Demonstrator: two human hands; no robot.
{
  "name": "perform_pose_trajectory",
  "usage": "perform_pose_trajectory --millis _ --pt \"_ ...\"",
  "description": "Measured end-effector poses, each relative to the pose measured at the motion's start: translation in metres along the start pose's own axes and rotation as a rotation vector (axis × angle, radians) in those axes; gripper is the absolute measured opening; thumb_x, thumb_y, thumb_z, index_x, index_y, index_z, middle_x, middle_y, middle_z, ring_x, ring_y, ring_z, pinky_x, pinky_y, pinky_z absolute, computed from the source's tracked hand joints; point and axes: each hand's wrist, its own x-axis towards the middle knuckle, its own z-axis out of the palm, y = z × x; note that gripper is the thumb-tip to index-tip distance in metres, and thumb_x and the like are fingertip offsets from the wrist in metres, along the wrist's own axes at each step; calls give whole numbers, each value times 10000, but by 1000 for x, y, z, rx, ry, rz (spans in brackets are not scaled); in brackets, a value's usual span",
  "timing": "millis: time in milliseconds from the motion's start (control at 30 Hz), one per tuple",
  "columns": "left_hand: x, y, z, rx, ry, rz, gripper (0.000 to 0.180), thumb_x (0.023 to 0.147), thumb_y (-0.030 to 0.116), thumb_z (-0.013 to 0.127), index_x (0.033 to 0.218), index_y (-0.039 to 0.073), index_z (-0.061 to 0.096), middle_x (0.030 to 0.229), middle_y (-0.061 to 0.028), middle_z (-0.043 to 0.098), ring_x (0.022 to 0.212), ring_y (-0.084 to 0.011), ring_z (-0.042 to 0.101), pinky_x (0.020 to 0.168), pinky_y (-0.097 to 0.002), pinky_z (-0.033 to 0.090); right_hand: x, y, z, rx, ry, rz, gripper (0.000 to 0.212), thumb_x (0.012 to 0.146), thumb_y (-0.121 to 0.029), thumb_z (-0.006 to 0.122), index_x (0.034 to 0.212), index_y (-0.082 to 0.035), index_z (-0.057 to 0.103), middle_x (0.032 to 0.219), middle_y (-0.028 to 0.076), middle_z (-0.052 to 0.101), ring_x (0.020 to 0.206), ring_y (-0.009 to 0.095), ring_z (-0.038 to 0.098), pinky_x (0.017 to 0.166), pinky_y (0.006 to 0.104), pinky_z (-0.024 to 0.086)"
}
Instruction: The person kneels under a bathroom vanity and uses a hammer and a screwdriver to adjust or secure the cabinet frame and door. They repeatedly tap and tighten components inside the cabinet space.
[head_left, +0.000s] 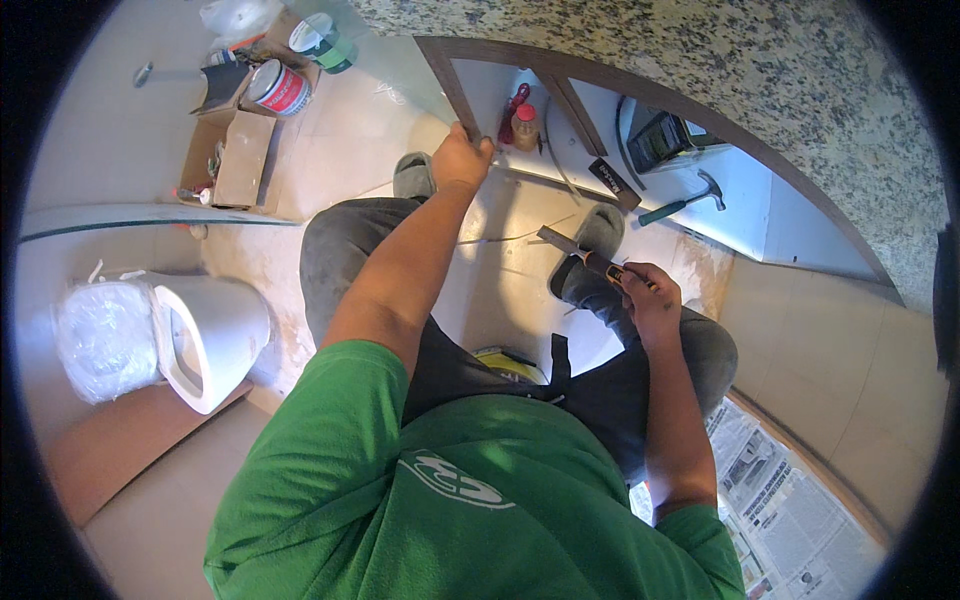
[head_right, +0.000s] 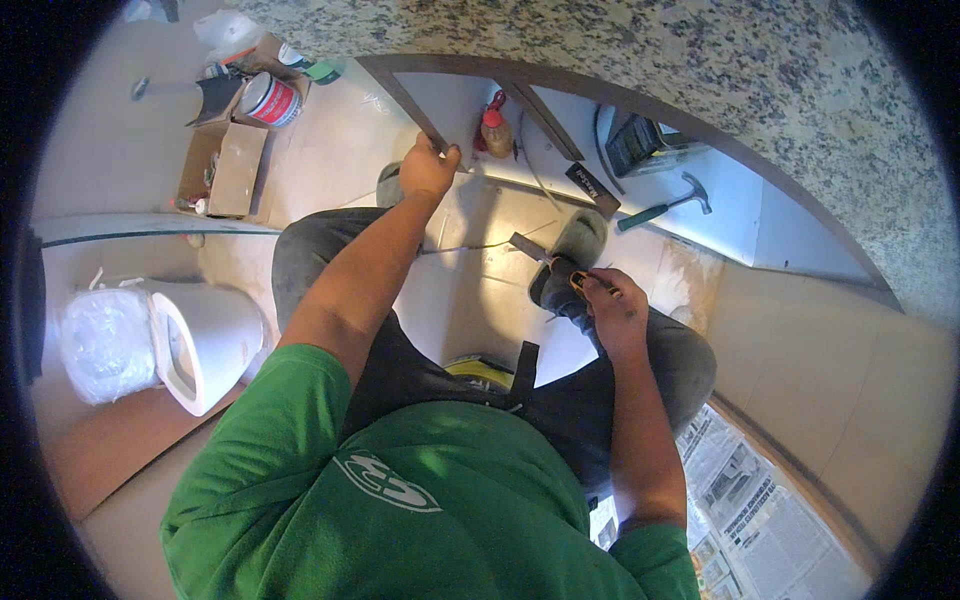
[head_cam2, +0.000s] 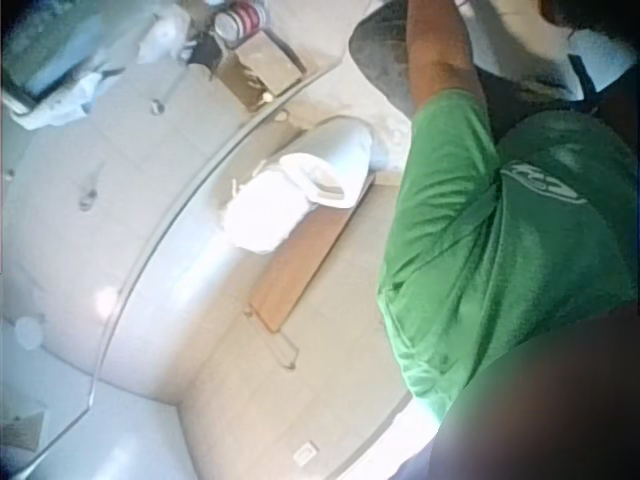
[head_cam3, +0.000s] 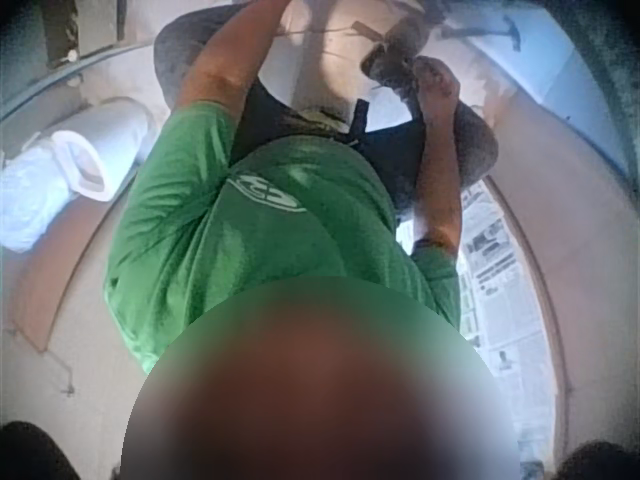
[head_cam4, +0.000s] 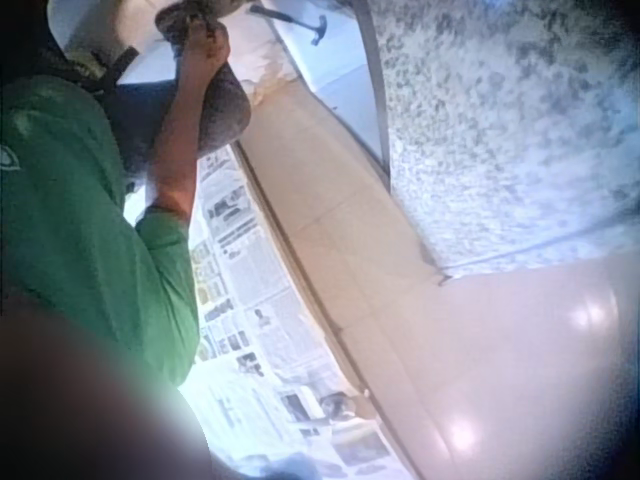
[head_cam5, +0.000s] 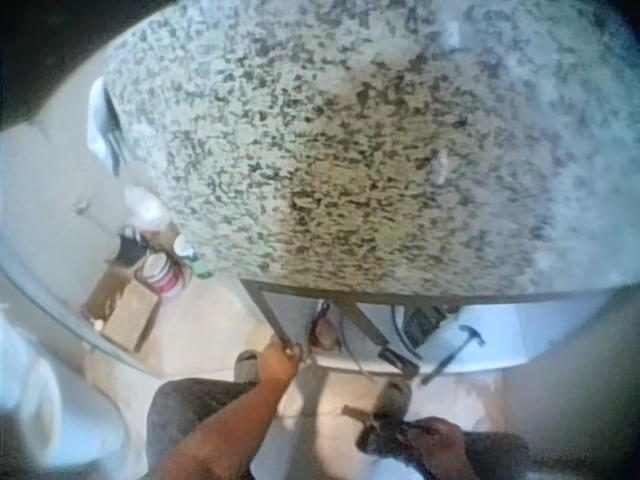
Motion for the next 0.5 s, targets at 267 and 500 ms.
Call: perform_pose_trajectory --millis 267,500 --pt "-4 -3 -18 -49 65 62 472 784 480 696 945 38 659 939 -195 718 891 -387 694 788 -453 543 2 -4 1 -48 24 20 205 917 -140 651 1053 9 691 692 29 608 530 73 517 458 214 368" --pt "-2 17 -69 56 50 176 495 762 529 738 914 59 716 894 -139 733 851 -304 710 773 -393 552 -3 -1 -3 -71 28 56 221 894 -140 684 1028 36 696 710 50 636 594 108 568 556 261 442"
